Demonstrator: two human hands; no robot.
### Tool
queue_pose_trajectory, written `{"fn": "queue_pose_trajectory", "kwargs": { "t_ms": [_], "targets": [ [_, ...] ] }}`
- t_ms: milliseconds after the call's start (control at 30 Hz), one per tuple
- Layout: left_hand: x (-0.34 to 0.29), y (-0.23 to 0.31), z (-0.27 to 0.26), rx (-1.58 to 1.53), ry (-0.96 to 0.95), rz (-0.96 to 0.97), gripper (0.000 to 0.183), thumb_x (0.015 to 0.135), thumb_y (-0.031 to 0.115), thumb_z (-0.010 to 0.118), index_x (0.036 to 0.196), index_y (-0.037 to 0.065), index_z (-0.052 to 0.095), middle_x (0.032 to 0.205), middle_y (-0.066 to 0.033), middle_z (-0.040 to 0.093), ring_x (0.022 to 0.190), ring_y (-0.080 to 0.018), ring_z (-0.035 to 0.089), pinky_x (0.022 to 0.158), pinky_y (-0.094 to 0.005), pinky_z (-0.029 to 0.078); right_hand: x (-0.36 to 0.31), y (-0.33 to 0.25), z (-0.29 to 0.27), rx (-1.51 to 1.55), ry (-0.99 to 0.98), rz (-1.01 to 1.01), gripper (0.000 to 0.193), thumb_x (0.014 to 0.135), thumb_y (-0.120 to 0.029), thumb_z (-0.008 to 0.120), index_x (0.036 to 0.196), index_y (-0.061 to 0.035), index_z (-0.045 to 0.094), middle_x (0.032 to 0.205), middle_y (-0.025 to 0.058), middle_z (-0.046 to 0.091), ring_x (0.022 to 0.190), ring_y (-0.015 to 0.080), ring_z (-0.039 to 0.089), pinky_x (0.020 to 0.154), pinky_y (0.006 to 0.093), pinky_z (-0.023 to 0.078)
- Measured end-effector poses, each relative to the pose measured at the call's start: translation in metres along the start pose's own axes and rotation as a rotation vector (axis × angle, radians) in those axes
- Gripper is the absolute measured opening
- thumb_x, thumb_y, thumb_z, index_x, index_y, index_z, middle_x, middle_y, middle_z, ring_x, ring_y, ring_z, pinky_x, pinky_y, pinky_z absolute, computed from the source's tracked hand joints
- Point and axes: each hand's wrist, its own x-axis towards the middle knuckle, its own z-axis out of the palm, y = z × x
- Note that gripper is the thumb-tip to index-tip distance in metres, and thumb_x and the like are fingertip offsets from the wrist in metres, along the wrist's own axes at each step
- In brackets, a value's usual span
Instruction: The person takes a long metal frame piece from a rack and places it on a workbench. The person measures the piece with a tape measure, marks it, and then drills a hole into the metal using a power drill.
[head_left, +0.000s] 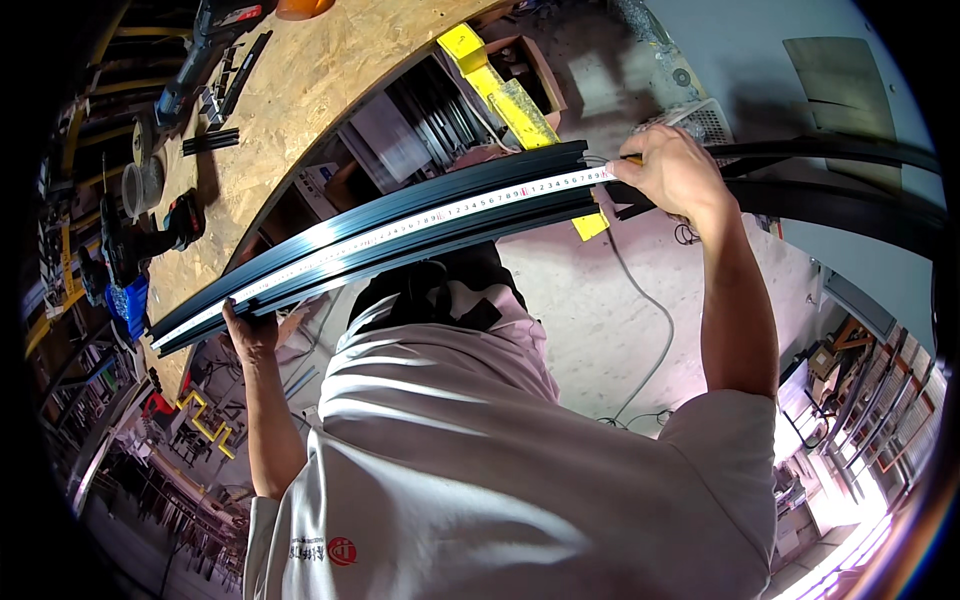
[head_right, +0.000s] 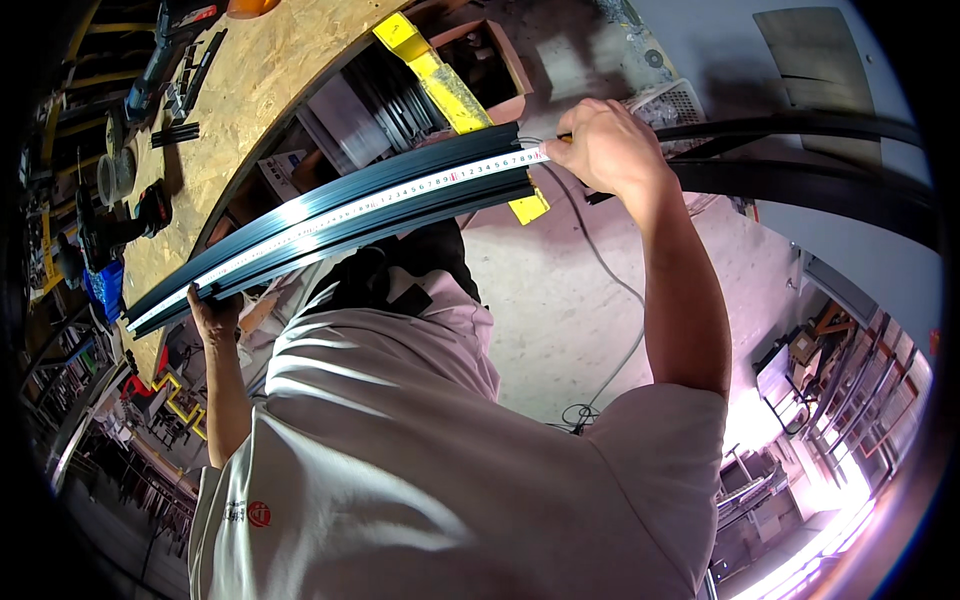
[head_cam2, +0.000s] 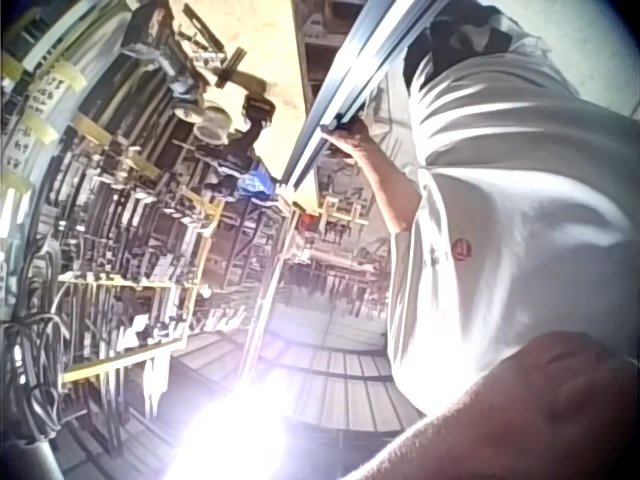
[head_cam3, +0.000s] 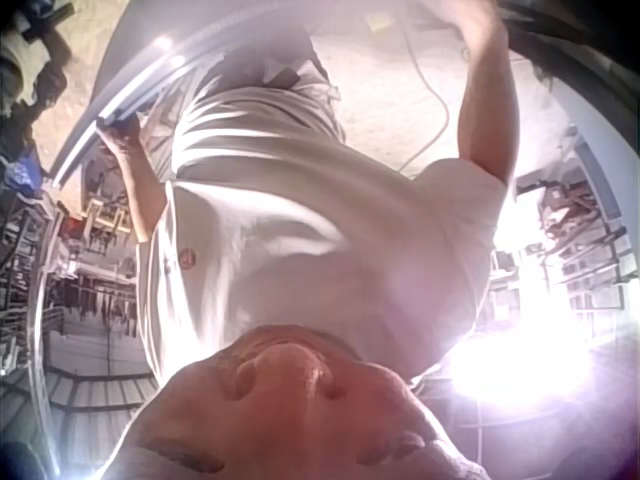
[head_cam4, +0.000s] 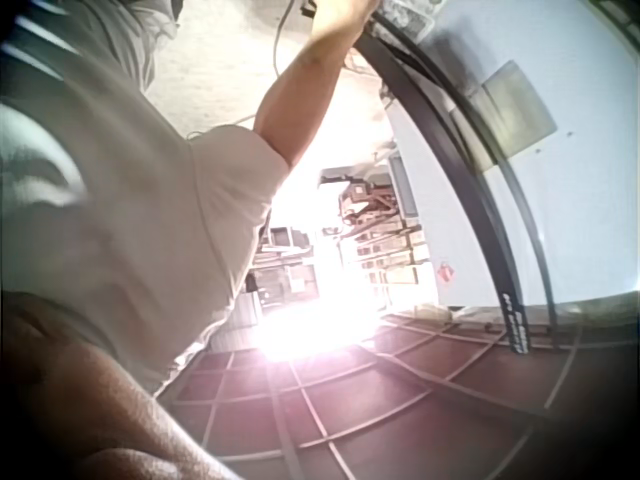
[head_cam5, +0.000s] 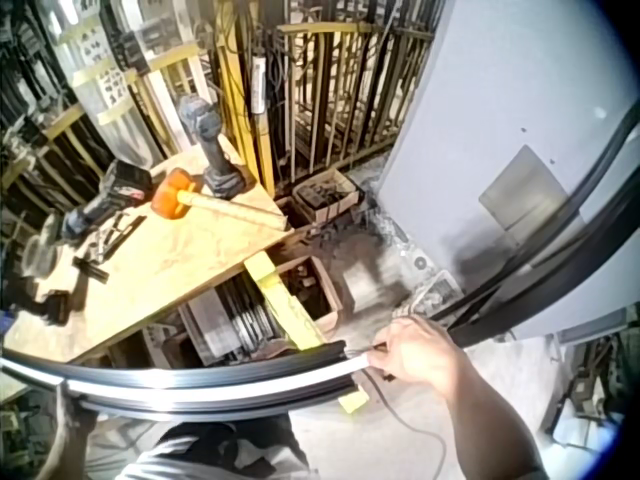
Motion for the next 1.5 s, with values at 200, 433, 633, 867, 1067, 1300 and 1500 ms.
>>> {"fn": "queue_pose_trajectory", "kwargs": {
  "t_ms": [200,433,633,867,1067,1300,1500],
  "targets": [
    [0.003,0.001,-0.005,-0.013,0.014,0.016,0.03,0.098,0.037,0.064,0.112,0.011,0.064,0.122,-0.0087,0.069,0.117,-0.0291,0.064,0.108,-0.0469,0.049,-0.001,-0.001,0.001,0.007,0.033,-0.006,0.043,0.092,-0.04,0.071,0.117,-0.0055,0.075,0.125,0.0118,0.068,0.124,0.0297,0.059,0.107,0.0406,0.046],
    [0.001,0.0,-0.003,-0.019,0.039,0.018,0.031,0.1,0.037,0.062,0.116,0.011,0.063,0.127,-0.0095,0.066,0.121,-0.0296,0.061,0.109,-0.0494,0.048,0.0,-0.003,0.0,0.023,0.013,-0.018,0.044,0.091,-0.04,0.072,0.116,-0.0037,0.075,0.12,0.0157,0.069,0.119,0.0322,0.062,0.104,0.0415,0.047],
    [0.001,-0.002,0.0,-0.01,0.092,0.052,0.035,0.098,0.038,0.064,0.119,0.01,0.062,0.13,-0.0087,0.065,0.122,-0.0295,0.06,0.11,-0.0483,0.047,0.003,0.0,0.014,0.044,0.116,-0.107,0.043,0.089,-0.037,0.075,0.111,0.0,0.076,0.108,0.0219,0.071,0.107,0.0375,0.066,0.097,0.0433,0.051],
    [-0.011,-0.007,0.015,0.005,0.081,0.051,0.034,0.095,0.034,0.068,0.117,0.008,0.066,0.118,-0.0081,0.07,0.112,-0.027,0.066,0.102,-0.0441,0.053,0.001,-0.004,0.016,0.031,0.14,-0.118,0.041,0.089,-0.036,0.074,0.109,-0.0003,0.076,0.108,0.0226,0.07,0.107,0.0378,0.066,0.096,0.0439,0.051],
    [-0.006,-0.008,0.013,-0.004,0.097,0.059,0.043,0.097,0.036,0.063,0.128,0.008,0.059,0.131,-0.0099,0.063,0.123,-0.0305,0.058,0.11,-0.0504,0.047,-0.002,-0.016,0.0,0.009,0.013,-0.052,0.038,0.09,-0.038,0.072,0.109,-0.005,0.077,0.118,0.0177,0.07,0.117,0.0351,0.063,0.101,0.044,0.05],
    [-0.038,-0.015,0.047,0.109,0.093,0.046,0.053,0.092,0.041,0.063,0.13,0.006,0.052,0.124,-0.0148,0.058,0.118,-0.0369,0.057,0.106,-0.0589,0.047,-0.009,-0.016,-0.001,0.085,0.089,-0.265,0.028,0.089,-0.026,0.072,0.1,-0.0002,0.075,0.101,0.0233,0.07,0.099,0.0421,0.065,0.089,0.0479,0.051],
    [-0.01,-0.021,0.022,-0.112,0.146,0.155,0.034,0.088,0.03,0.071,0.111,0.009,0.056,0.103,-0.0091,0.06,0.092,-0.0273,0.06,0.092,-0.0467,0.056,-0.013,-0.031,-0.001,0.07,0.135,-0.275,0.03,0.086,-0.024,0.071,0.095,0.0044,0.073,0.089,0.0285,0.068,0.088,0.0454,0.067,0.081,0.0476,0.052]
  ]
}}
